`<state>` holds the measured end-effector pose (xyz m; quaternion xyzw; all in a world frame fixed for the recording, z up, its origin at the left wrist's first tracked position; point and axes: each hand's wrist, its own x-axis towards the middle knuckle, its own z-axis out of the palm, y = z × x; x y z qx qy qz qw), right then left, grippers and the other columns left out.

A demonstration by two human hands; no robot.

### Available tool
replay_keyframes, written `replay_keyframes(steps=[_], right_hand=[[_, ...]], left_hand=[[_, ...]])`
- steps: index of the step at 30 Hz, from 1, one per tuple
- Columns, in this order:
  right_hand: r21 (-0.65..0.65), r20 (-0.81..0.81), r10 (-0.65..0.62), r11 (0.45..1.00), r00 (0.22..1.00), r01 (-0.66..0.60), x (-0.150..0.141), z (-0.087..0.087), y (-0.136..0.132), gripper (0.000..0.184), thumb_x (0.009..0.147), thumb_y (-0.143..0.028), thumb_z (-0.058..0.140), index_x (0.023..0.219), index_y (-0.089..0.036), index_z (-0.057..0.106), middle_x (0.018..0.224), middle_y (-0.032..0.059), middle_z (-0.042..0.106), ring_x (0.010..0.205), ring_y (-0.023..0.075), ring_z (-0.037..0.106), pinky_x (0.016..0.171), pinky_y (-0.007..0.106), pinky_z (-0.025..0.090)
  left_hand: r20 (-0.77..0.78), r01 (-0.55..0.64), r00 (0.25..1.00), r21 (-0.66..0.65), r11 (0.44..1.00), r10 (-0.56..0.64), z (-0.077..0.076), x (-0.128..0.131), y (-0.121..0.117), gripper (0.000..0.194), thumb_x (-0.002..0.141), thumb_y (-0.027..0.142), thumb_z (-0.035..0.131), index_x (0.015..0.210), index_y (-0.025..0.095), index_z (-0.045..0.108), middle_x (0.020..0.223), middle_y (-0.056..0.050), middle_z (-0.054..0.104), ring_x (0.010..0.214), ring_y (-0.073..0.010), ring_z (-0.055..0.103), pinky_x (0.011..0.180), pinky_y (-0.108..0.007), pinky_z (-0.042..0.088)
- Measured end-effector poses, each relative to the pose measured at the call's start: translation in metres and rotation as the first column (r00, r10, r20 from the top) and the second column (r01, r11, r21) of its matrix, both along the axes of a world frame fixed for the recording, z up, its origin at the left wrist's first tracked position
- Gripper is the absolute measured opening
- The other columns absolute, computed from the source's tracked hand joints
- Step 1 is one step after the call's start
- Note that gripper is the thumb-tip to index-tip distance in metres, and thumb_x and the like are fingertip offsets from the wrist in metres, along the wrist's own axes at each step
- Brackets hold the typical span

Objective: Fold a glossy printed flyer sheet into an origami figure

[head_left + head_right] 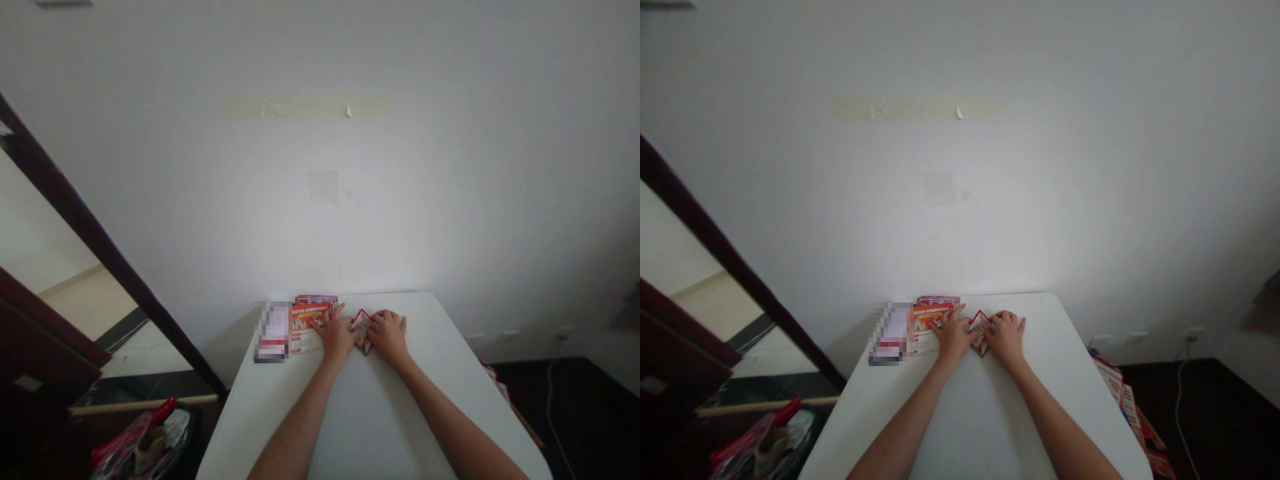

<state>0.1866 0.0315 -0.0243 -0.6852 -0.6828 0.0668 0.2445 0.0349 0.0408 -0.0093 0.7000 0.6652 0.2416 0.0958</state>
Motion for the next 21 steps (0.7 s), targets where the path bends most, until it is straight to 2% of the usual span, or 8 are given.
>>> replay_keyframes(steps=[10,15,17,19,21], right_hand=[[0.025,-0.034,0.028,0.999,0.999,-0.027,0.005,-0.009,0.004,0.022,0.084,-0.027,0.057,0.101,-0.027,0.07,0.12,0.0059,0.061,0.121,0.0288,0.045,0.112,0.067,0.013],[0.036,-0.089,0.134,0.991,0.987,-0.132,0.02,-0.018,0.009,0.023,0.084,-0.032,0.059,0.102,-0.03,0.072,0.12,0.0035,0.064,0.123,0.0291,0.046,0.112,0.067,0.013],[0.065,-0.116,0.208,0.977,0.971,-0.202,0.03,-0.021,0.013,0.026,0.084,-0.03,0.057,0.105,-0.031,0.072,0.119,0.0034,0.065,0.122,0.0277,0.048,0.112,0.062,0.02],[0.117,-0.148,0.288,0.955,0.946,-0.272,0.038,-0.025,0.018,0.027,0.083,-0.029,0.058,0.106,-0.031,0.073,0.118,0.0039,0.066,0.12,0.0259,0.051,0.108,0.051,0.032],[0.168,-0.169,0.333,0.937,0.928,-0.306,0.043,-0.029,0.022,0.027,0.082,-0.028,0.06,0.104,-0.029,0.074,0.116,0.0041,0.068,0.118,0.0252,0.053,0.105,0.046,0.036]], left_hand=[[-0.002,0.011,1.0,0.022,1.0,-0.011,-0.005,-0.005,-0.001,0.015,0.077,0.035,0.07,0.09,0.034,0.076,0.15,0.006,0.047,0.138,-0.0331,0.034,0.114,-0.074,0.009],[-0.001,0.007,1.0,0.021,1.0,-0.007,-0.005,-0.004,-0.002,0.014,0.078,0.036,0.068,0.089,0.034,0.076,0.149,0.006,0.049,0.139,-0.0332,0.034,0.114,-0.075,0.007],[0.004,0.005,1.0,0.023,1.0,-0.005,-0.004,-0.003,-0.002,0.014,0.078,0.035,0.068,0.089,0.033,0.076,0.148,0.005,0.05,0.139,-0.0334,0.034,0.114,-0.075,0.007],[0.008,0.01,1.0,0.028,1.0,-0.011,-0.005,-0.003,-0.002,0.013,0.078,0.035,0.069,0.089,0.033,0.076,0.148,0.004,0.051,0.138,-0.0333,0.035,0.114,-0.075,0.007],[0.01,0.012,1.0,0.034,0.999,-0.012,-0.005,-0.003,-0.002,0.012,0.078,0.035,0.069,0.088,0.033,0.076,0.147,0.004,0.051,0.138,-0.0327,0.036,0.113,-0.075,0.007]])
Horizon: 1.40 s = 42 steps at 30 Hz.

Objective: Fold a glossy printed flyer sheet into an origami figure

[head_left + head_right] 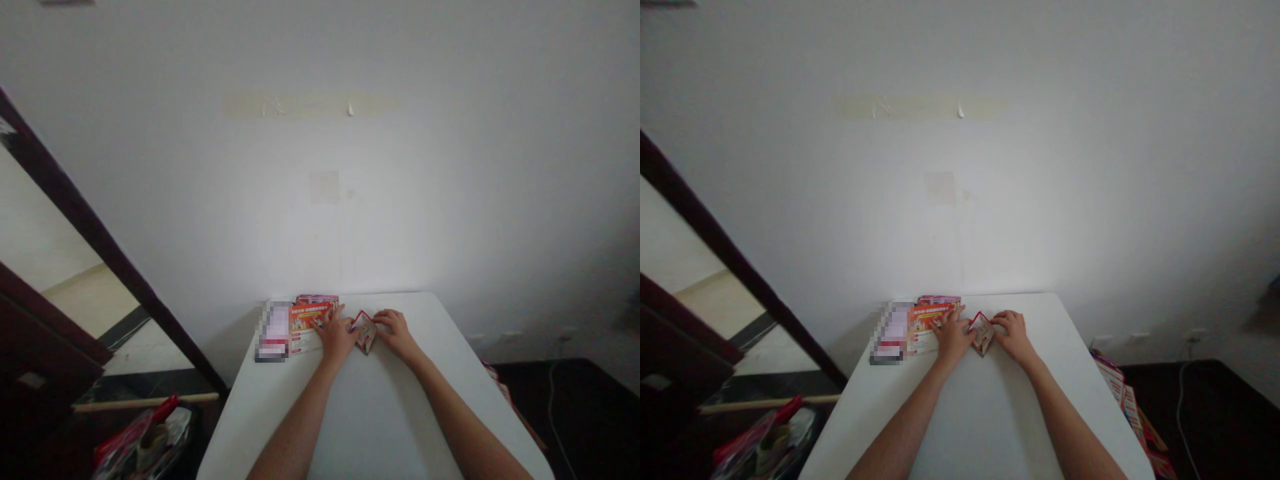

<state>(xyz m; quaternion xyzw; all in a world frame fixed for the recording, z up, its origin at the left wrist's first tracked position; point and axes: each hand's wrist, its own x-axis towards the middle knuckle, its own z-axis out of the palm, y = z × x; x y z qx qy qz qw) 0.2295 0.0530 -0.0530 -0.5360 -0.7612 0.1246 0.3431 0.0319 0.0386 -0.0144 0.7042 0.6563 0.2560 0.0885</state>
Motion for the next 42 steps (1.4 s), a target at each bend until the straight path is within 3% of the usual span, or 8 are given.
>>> replay_keyframes(steps=[5,12,20,27,36,42], right_hand=[[0.084,-0.025,-0.001,0.996,1.0,0.003,0.001,-0.005,0.002,0.023,0.079,-0.032,0.065,0.1,-0.028,0.075,0.112,0.0049,0.069,0.115,0.026,0.055,0.102,0.044,0.038],[0.098,0.022,-0.016,0.995,1.0,0.014,-0.002,-0.003,-0.001,0.022,0.079,-0.036,0.069,0.098,-0.028,0.075,0.11,0.0047,0.069,0.111,0.025,0.057,0.101,0.043,0.037],[0.009,0.118,-0.077,0.997,0.99,0.077,-0.008,0.007,-0.008,0.023,0.079,-0.039,0.068,0.1,-0.03,0.074,0.114,0.0042,0.067,0.115,0.0244,0.054,0.106,0.045,0.032],[-0.047,0.177,-0.144,0.987,0.974,0.155,-0.016,0.017,-0.017,0.027,0.078,-0.038,0.07,0.104,-0.031,0.071,0.121,0.0041,0.063,0.121,0.0275,0.048,0.114,0.054,0.018],[-0.087,0.173,-0.173,0.978,0.97,0.19,-0.018,0.02,-0.015,0.023,0.076,-0.037,0.073,0.098,-0.03,0.071,0.119,0.0032,0.063,0.119,0.0273,0.049,0.112,0.052,0.022],[-0.068,0.161,-0.159,0.983,0.974,0.171,-0.014,0.015,-0.012,0.022,0.077,-0.038,0.072,0.097,-0.031,0.073,0.117,0.0025,0.065,0.116,0.0253,0.052,0.111,0.05,0.025]], left_hand=[[-0.001,-0.011,1.0,0.002,1.0,0.011,0.0,0.0,0.0,0.011,0.078,0.035,0.07,0.086,0.033,0.076,0.147,0.005,0.051,0.137,-0.0319,0.036,0.113,-0.077,0.006],[-0.037,-0.003,0.999,-0.02,1.0,0.002,0.0,0.0,0.0,0.015,0.079,0.038,0.07,0.092,0.033,0.076,0.148,0.004,0.05,0.138,-0.0328,0.035,0.114,-0.075,0.009],[-0.053,0.007,0.999,-0.03,1.0,-0.009,0.001,-0.001,-0.001,0.018,0.08,0.042,0.068,0.094,0.035,0.076,0.149,0.005,0.049,0.139,-0.0332,0.035,0.114,-0.074,0.01],[-0.096,0.019,0.995,-0.085,0.996,-0.027,0.007,-0.002,-0.003,0.027,0.08,0.048,0.066,0.104,0.039,0.074,0.152,0.005,0.045,0.141,-0.0343,0.032,0.115,-0.072,0.012],[-0.145,0.09,0.983,-0.158,0.983,-0.113,0.005,-0.01,-0.002,0.053,0.071,0.064,0.07,0.118,0.039,0.068,0.16,-0.001,0.032,0.146,-0.0364,0.024,0.113,-0.072,0.011],[-0.171,0.076,0.98,-0.138,0.988,-0.099,0.0,-0.008,-0.001,0.059,0.069,0.067,0.069,0.12,0.039,0.066,0.158,-0.003,0.035,0.144,-0.0385,0.027,0.112,-0.074,0.012]])
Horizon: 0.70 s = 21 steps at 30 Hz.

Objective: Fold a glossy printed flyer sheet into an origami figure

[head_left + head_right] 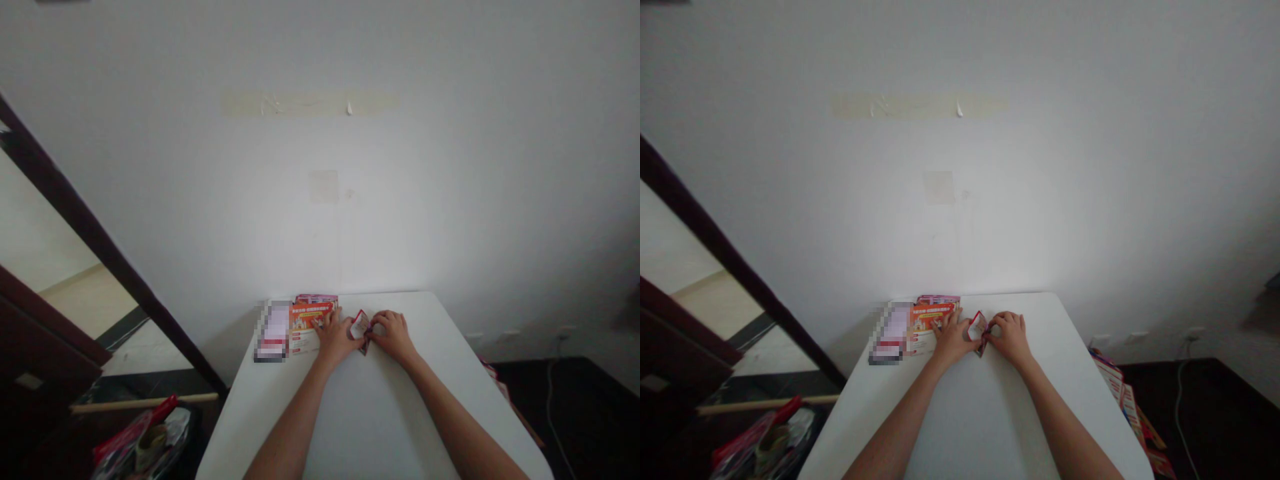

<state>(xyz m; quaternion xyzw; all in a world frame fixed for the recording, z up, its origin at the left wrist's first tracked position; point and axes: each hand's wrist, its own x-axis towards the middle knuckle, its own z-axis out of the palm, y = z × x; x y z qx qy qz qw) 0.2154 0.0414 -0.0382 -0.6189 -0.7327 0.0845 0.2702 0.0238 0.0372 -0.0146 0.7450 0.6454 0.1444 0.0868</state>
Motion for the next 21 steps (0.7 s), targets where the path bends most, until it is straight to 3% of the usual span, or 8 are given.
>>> replay_keyframes(steps=[7,21], right_hand=[[-0.001,-0.027,0.075,0.997,0.997,-0.075,0.011,-0.006,0.008,0.019,0.085,-0.036,0.062,0.097,-0.033,0.076,0.117,0.0012,0.068,0.117,0.0235,0.054,0.105,0.043,0.034],[0.051,-0.027,-0.009,0.999,1.0,0.01,0.0,0.0,0.001,0.016,0.085,-0.039,0.064,0.092,-0.034,0.077,0.11,0.0008,0.069,0.111,0.0225,0.055,0.104,0.041,0.034]], left_hand=[[0.003,-0.001,1.0,-0.004,1.0,0.001,0.0,0.0,0.0,0.06,0.067,0.07,0.069,0.118,0.039,0.067,0.158,-0.002,0.035,0.143,-0.0379,0.028,0.113,-0.072,0.012],[0.017,0.003,1.0,-0.041,0.999,-0.002,0.003,-0.002,0.002,0.065,0.065,0.069,0.07,0.124,0.04,0.065,0.158,-0.002,0.035,0.144,-0.0385,0.026,0.113,-0.072,0.012]])
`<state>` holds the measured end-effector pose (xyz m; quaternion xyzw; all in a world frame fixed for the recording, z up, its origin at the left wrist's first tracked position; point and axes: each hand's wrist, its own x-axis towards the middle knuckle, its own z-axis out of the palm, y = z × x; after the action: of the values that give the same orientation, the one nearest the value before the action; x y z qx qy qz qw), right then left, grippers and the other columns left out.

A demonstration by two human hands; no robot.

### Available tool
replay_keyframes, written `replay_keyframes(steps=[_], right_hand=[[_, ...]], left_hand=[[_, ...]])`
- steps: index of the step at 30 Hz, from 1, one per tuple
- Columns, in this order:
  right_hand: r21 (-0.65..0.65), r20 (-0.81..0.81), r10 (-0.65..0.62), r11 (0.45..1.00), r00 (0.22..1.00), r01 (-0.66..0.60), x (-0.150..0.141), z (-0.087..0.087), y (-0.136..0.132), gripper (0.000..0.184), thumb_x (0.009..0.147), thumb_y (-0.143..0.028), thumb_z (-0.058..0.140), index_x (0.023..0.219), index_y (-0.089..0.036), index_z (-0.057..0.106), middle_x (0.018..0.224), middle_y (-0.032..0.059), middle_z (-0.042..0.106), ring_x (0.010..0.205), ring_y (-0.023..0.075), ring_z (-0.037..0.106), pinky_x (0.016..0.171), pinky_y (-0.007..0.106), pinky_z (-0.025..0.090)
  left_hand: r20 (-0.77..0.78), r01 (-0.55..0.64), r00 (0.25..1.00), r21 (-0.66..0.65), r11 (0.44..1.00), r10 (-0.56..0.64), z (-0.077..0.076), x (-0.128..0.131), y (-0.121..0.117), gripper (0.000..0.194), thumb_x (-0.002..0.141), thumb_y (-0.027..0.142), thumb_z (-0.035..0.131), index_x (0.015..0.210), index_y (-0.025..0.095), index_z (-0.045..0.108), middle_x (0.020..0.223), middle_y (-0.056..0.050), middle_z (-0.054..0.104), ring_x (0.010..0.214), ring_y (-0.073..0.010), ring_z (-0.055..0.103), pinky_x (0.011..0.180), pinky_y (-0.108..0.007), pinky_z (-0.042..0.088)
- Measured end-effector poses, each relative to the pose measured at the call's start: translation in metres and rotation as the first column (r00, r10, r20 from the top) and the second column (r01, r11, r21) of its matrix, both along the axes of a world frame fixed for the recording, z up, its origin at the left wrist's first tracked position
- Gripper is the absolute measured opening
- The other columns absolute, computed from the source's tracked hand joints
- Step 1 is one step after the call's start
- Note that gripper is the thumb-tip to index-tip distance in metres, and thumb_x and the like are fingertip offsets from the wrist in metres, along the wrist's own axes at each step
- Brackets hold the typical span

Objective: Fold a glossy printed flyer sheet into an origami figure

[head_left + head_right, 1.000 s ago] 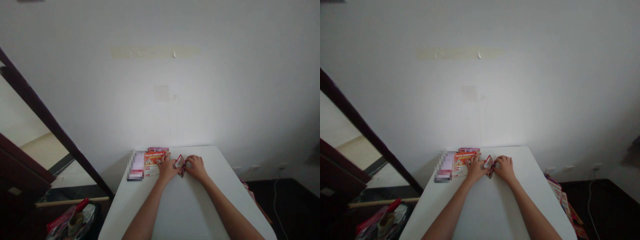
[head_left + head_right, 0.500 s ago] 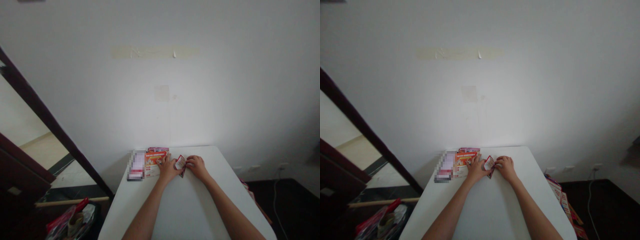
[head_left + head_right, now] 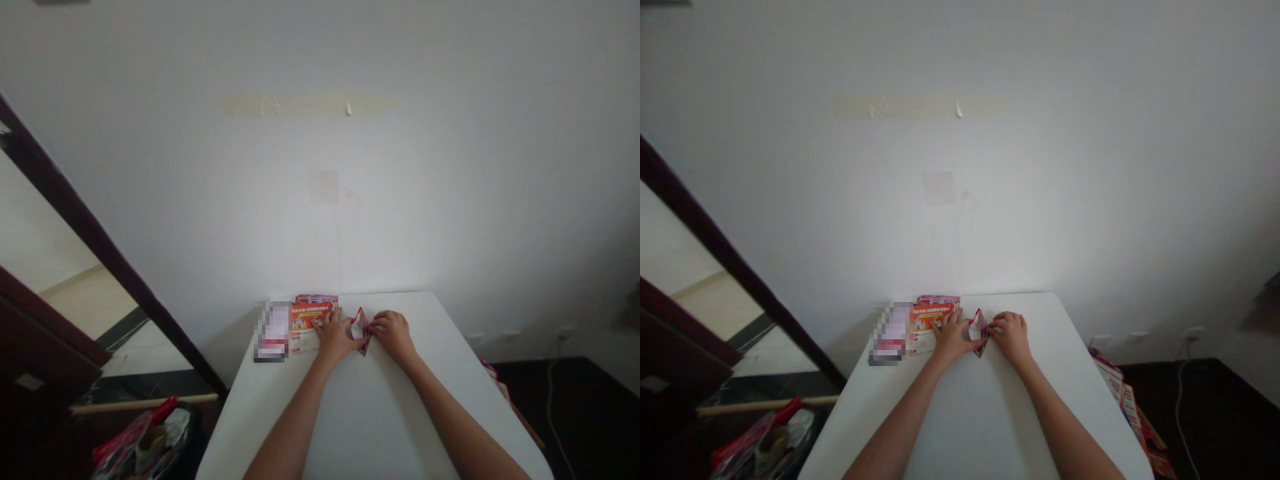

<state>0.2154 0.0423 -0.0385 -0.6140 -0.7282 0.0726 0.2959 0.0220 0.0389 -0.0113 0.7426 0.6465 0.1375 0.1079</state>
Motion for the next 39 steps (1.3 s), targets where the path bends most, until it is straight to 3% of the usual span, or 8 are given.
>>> replay_keyframes(steps=[17,29,31,35,39], right_hand=[[0.012,-0.02,-0.066,0.998,0.998,0.067,-0.006,-0.003,0.003,0.012,0.082,-0.037,0.068,0.082,-0.029,0.077,0.104,0.0033,0.07,0.107,0.0238,0.056,0.103,0.042,0.034],[0.029,-0.067,0.029,0.999,0.997,-0.027,0.005,-0.008,0.007,0.013,0.082,-0.03,0.065,0.078,-0.026,0.076,0.102,0.0038,0.072,0.107,0.0232,0.058,0.101,0.041,0.036],[0.058,-0.04,0.031,0.998,0.999,-0.029,0.003,-0.005,0.003,0.013,0.083,-0.028,0.063,0.079,-0.026,0.075,0.104,0.0039,0.072,0.114,0.0258,0.054,0.106,0.046,0.032],[0.107,0.057,0.039,0.993,0.998,-0.045,-0.004,0.0,-0.003,0.015,0.086,-0.021,0.059,0.083,-0.027,0.072,0.107,0.0039,0.07,0.126,0.0294,0.046,0.114,0.062,0.011],[0.101,0.062,0.001,0.995,0.998,-0.007,-0.006,-0.004,-0.001,0.017,0.084,-0.015,0.058,0.083,-0.026,0.071,0.105,0.0046,0.07,0.126,0.0305,0.046,0.113,0.065,0.01]], left_hand=[[0.047,0.007,0.999,0.029,1.0,-0.008,-0.004,-0.001,0.002,0.063,0.063,0.067,0.074,0.121,0.043,0.065,0.156,-0.002,0.039,0.143,-0.0376,0.029,0.112,-0.075,0.008],[0.027,-0.005,1.0,0.034,0.999,0.004,-0.007,0.0,0.004,0.061,0.064,0.07,0.071,0.119,0.043,0.067,0.156,-0.002,0.04,0.143,-0.0394,0.028,0.111,-0.077,0.008],[0.027,-0.007,1.0,0.033,0.999,0.006,-0.007,0.001,0.004,0.06,0.064,0.07,0.071,0.118,0.044,0.067,0.155,-0.001,0.04,0.144,-0.039,0.028,0.111,-0.077,0.008],[0.008,-0.005,1.0,0.027,1.0,0.005,-0.007,0.001,0.003,0.058,0.065,0.071,0.069,0.117,0.046,0.067,0.156,0.001,0.039,0.144,-0.0393,0.027,0.111,-0.077,0.01],[-0.003,-0.006,1.0,0.011,1.0,0.007,-0.005,0.001,0.002,0.058,0.066,0.072,0.068,0.118,0.044,0.067,0.157,0.0,0.037,0.144,-0.0403,0.025,0.111,-0.076,0.009]])
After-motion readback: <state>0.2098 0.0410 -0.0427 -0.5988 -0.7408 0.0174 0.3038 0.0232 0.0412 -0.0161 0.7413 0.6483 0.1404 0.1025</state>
